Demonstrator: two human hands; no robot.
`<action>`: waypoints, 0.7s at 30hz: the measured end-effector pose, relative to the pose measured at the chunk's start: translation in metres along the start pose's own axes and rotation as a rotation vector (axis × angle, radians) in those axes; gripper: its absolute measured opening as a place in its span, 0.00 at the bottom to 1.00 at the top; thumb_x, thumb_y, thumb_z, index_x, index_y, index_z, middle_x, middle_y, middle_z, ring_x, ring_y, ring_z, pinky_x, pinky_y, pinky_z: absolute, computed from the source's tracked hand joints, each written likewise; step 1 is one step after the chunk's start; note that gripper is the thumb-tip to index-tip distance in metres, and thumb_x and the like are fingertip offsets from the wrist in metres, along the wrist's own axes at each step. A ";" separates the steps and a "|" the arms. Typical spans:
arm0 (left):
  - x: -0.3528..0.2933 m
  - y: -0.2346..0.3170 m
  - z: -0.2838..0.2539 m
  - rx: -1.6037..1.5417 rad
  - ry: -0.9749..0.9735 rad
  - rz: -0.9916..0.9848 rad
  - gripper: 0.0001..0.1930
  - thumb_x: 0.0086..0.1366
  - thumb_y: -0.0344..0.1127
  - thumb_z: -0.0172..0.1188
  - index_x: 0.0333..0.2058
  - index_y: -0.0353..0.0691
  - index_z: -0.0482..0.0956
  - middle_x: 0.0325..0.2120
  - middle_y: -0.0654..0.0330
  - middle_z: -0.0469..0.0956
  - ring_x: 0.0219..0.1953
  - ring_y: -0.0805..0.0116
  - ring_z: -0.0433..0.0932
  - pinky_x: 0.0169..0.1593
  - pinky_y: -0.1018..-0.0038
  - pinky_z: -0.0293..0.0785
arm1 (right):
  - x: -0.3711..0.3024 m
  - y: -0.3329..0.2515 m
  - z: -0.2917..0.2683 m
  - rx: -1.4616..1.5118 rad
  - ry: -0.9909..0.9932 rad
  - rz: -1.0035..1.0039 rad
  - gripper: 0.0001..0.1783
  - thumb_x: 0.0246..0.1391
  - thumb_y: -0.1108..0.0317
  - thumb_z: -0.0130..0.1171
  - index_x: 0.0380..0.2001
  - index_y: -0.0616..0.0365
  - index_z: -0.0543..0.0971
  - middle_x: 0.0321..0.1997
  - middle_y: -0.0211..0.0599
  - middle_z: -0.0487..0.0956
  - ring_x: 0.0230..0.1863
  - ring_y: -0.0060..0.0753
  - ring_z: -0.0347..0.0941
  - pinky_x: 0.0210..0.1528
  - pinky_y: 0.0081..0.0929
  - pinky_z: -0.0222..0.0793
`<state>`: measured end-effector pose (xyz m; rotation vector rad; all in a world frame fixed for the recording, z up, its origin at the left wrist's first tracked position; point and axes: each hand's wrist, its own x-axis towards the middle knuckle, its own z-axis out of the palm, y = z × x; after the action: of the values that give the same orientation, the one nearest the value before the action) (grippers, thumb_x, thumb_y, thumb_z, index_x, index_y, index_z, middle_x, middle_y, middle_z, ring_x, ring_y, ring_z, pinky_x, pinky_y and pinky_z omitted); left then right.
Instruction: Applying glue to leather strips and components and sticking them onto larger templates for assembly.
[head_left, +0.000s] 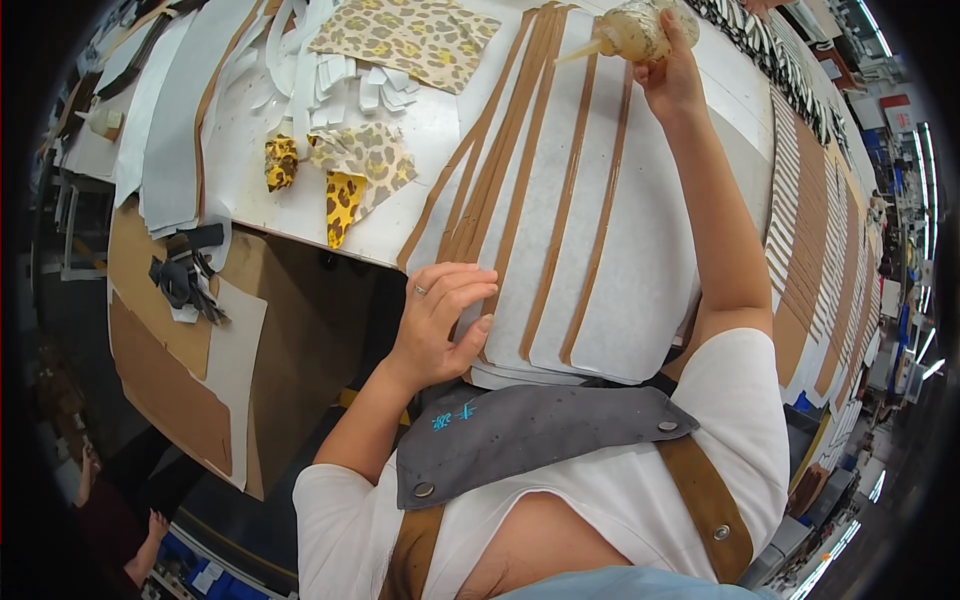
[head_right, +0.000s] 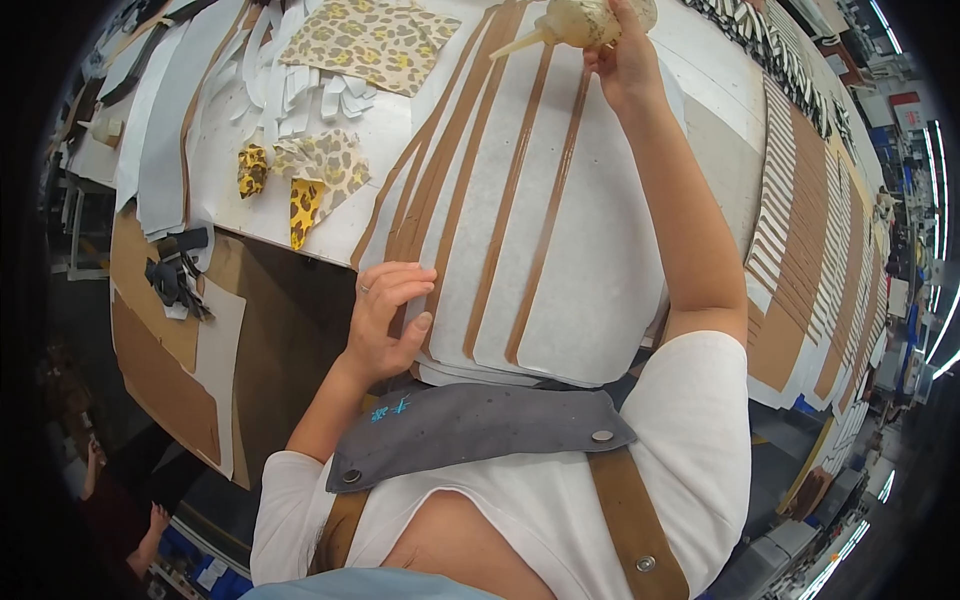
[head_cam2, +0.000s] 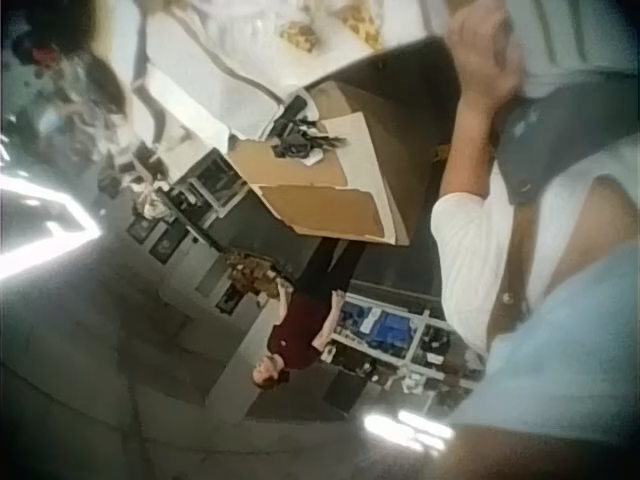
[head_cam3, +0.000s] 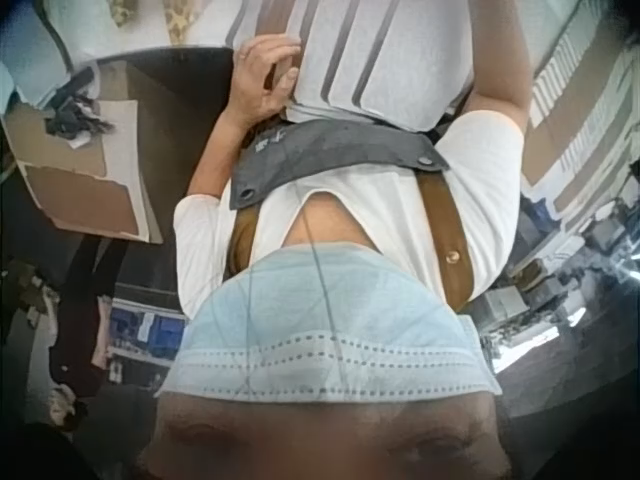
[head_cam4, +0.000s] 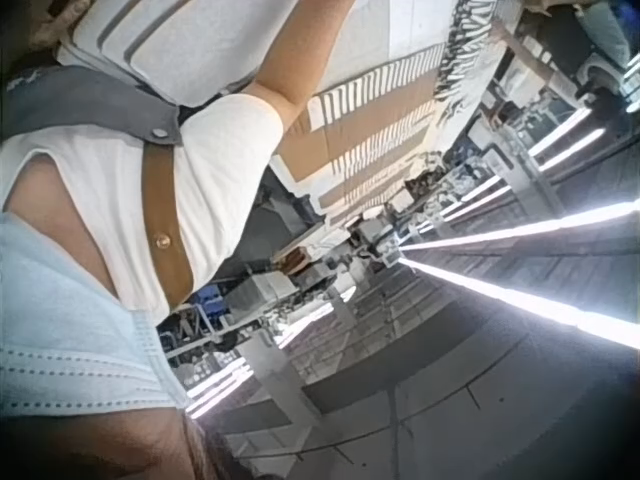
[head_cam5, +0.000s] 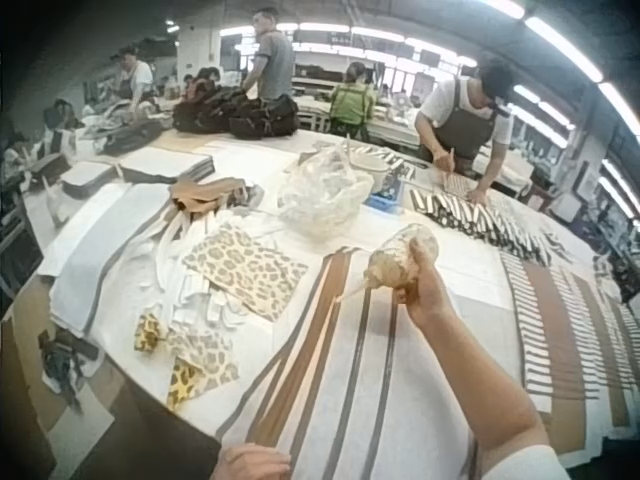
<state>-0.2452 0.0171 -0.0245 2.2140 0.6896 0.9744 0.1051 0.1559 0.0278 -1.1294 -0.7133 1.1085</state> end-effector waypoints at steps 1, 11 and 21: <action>0.000 0.000 -0.002 -0.058 0.012 -0.022 0.12 0.52 0.31 0.59 0.37 0.42 0.75 0.44 0.62 0.75 0.49 0.63 0.70 0.52 0.66 0.61 | -0.001 0.000 -0.003 -0.002 0.010 -0.002 0.25 0.58 0.44 0.48 0.43 0.56 0.73 0.28 0.30 0.79 0.21 0.20 0.73 0.14 0.14 0.61; -0.009 -0.001 -0.001 -0.032 0.107 -0.136 0.10 0.54 0.29 0.58 0.37 0.39 0.75 0.41 0.56 0.73 0.42 0.59 0.70 0.48 0.67 0.64 | -0.016 -0.002 0.014 -0.277 0.127 -0.294 0.29 0.52 0.45 0.59 0.45 0.59 0.69 0.26 0.33 0.76 0.14 0.19 0.66 0.10 0.16 0.59; -0.010 0.001 -0.003 0.007 0.127 -0.222 0.09 0.57 0.27 0.56 0.37 0.37 0.74 0.40 0.53 0.71 0.42 0.59 0.71 0.46 0.70 0.68 | -0.032 0.007 0.021 -0.301 0.120 -0.295 0.26 0.53 0.47 0.59 0.43 0.59 0.70 0.25 0.32 0.75 0.14 0.18 0.66 0.09 0.16 0.57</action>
<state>-0.2534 0.0110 -0.0265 2.0413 0.9754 1.0049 0.0733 0.1329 0.0298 -1.2834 -0.9400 0.6928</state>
